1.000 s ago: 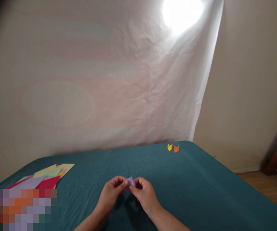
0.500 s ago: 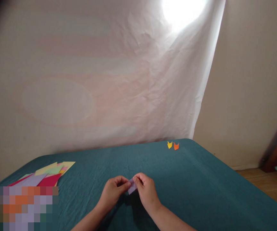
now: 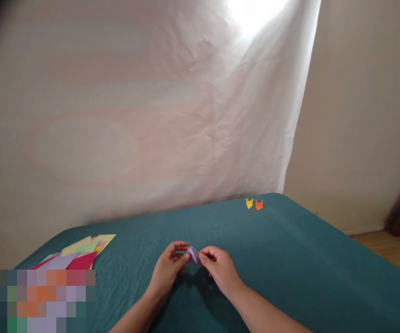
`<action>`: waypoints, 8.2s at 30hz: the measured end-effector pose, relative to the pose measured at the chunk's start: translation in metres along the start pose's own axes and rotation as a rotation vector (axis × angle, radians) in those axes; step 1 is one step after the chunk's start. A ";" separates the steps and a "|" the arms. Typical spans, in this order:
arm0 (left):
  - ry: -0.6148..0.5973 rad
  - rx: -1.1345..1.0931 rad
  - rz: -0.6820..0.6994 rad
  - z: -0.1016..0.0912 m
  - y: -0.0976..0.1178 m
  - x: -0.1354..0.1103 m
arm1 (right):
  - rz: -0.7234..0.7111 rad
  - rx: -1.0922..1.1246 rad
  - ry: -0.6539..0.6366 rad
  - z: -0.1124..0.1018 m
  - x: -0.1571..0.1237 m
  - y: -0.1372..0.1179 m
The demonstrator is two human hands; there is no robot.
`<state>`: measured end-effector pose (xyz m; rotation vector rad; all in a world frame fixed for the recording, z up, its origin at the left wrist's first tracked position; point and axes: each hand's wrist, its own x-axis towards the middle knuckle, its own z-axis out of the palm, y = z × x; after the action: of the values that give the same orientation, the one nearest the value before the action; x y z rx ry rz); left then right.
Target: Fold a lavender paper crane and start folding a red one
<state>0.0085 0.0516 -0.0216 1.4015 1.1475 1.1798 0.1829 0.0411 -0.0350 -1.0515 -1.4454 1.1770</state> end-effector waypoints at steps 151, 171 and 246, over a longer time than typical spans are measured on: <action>-0.344 0.481 0.114 -0.028 0.014 0.002 | -0.186 -0.419 -0.083 -0.005 0.000 -0.004; -0.359 0.542 0.199 -0.027 0.016 0.001 | -0.428 -0.464 -0.108 -0.005 0.000 0.001; -0.176 -0.375 -0.094 0.016 0.028 -0.018 | -0.620 -0.469 0.161 0.006 -0.020 -0.037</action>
<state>0.0245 0.0289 0.0026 1.1270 0.8103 1.1127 0.1787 0.0145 -0.0023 -0.8713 -1.7834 0.3114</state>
